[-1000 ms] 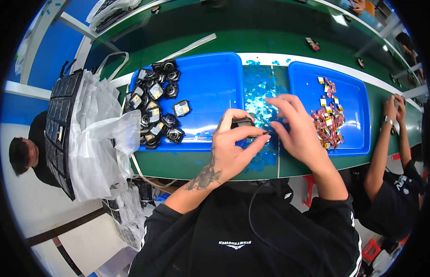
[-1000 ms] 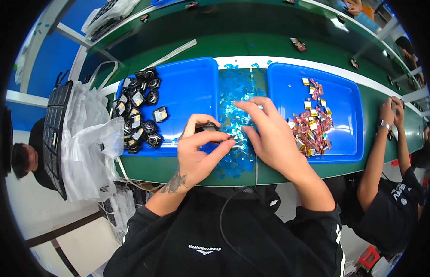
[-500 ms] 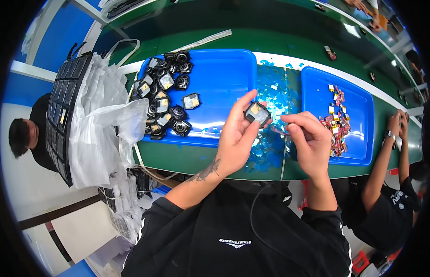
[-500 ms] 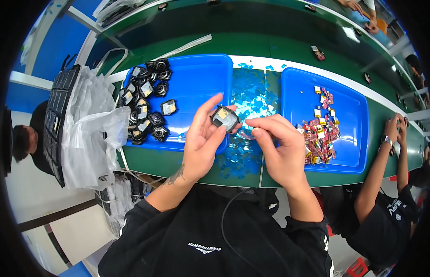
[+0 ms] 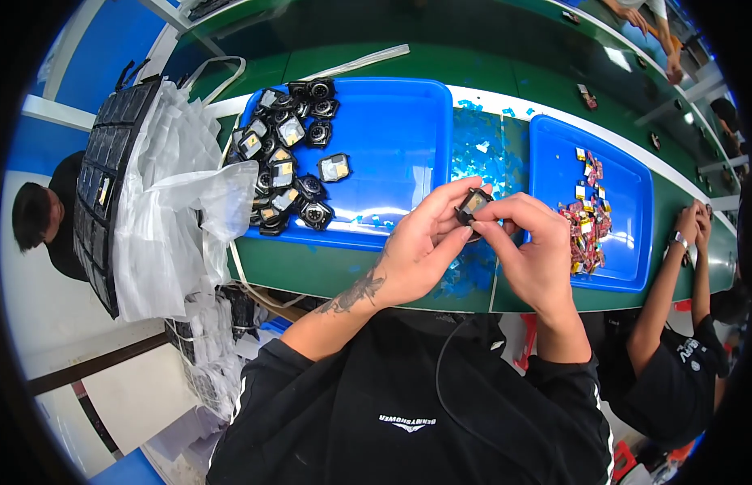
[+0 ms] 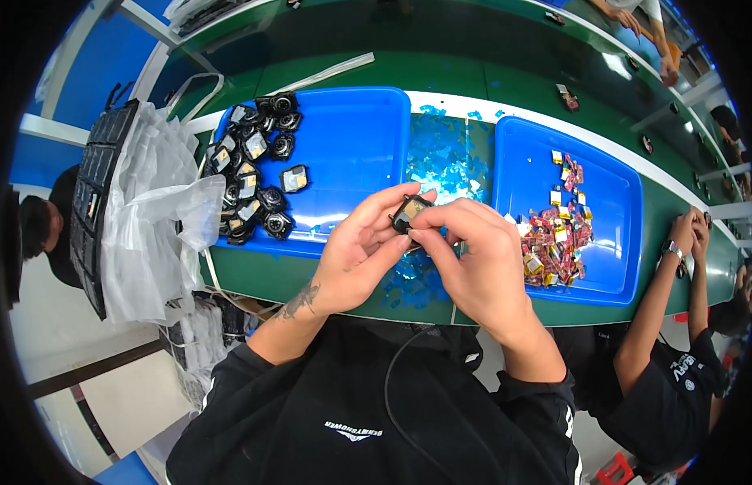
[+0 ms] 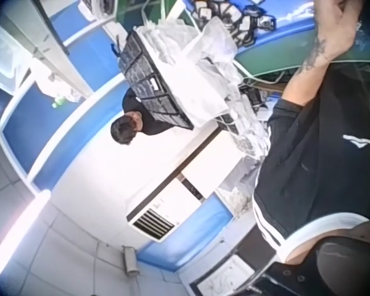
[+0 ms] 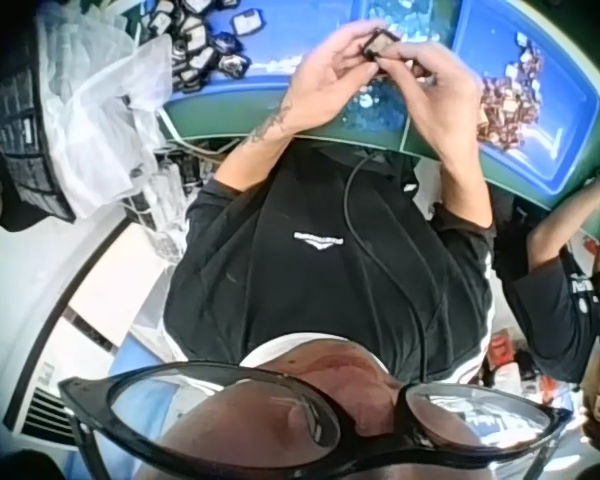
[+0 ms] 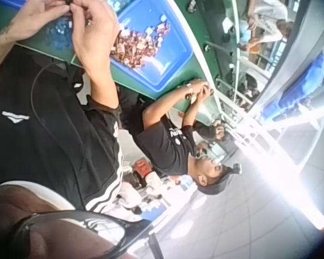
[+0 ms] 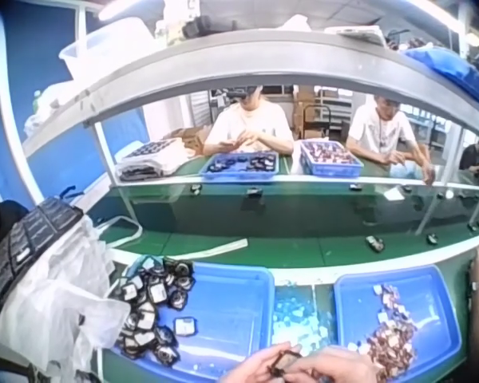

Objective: Manually assemble small electronic components into casings on a factory assembly line.

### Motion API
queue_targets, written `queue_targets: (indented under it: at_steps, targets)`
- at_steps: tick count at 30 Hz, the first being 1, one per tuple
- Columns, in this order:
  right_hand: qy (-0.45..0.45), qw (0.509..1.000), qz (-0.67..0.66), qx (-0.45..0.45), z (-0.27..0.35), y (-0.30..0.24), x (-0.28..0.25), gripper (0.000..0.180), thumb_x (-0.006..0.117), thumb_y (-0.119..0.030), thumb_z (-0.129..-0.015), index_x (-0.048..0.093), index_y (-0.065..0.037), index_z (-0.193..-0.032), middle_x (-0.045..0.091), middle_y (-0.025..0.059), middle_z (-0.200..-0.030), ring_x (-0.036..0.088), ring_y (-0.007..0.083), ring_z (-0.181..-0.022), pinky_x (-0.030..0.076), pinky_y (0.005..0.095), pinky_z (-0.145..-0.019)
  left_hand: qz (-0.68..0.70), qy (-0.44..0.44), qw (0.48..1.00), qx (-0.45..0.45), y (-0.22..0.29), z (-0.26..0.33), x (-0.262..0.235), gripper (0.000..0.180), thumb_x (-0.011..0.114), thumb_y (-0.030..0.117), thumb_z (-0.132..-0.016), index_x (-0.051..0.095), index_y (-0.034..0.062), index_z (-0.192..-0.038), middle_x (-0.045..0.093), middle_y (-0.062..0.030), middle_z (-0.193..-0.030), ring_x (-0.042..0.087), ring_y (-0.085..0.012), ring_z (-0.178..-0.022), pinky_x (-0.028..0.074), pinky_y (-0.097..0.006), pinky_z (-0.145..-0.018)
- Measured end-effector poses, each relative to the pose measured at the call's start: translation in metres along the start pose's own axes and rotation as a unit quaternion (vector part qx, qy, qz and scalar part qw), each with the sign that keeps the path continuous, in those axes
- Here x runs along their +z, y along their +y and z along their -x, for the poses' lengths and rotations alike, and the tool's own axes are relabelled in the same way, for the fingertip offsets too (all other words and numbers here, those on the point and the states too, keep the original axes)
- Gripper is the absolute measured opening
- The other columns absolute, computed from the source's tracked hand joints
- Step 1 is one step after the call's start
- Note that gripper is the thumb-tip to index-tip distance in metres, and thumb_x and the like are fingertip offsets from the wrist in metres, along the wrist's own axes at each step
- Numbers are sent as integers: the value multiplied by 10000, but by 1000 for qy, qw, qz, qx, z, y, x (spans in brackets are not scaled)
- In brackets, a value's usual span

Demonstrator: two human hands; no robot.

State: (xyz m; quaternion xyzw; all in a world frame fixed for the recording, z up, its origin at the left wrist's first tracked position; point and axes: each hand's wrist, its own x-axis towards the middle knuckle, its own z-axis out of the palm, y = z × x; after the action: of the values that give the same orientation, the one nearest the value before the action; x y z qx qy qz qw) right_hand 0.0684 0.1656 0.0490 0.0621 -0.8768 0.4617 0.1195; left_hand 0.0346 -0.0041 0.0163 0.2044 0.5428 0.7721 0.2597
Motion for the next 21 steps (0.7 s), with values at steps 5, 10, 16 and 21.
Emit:
queue_targets:
  at_steps: [5,10,16,21]
  targets:
    - [3,999,-45,28,1,-1,2,124,746,2,-761,692,-39,-865,654,77,-747,581,183,-596,452,298,-561,19,-4,1000,0,0,0,2,521,465,-84,-960,313,-26,-1455,431,-196,-1459,488,-227,-1299,432,-336,-1053]
    - [6,1000,-13,19,3,-1,3,123,750,-10,-762,694,-45,-865,654,71,-745,586,184,-598,446,309,-590,7,-8,1000,-12,0,2,1,515,458,-90,-959,323,-28,-1452,430,-194,-1460,480,-229,-1307,422,-338,-1062]
    - [5,999,34,2,2,-4,1,129,767,-29,-744,668,-59,-822,636,58,-720,576,196,-602,414,324,-628,-18,-14,1000,1,-4,3,2,515,440,-99,-960,321,-32,-1456,421,-185,-1467,474,-237,-1313,412,-343,-1071]
    - [29,991,125,-26,4,-7,-4,220,791,-26,-699,578,-67,-737,553,48,-673,561,235,-667,396,341,-643,3,-37,999,-35,-2,7,3,488,433,-88,-969,343,-36,-1445,435,-175,-1450,499,-226,-1284,432,-327,-1041]
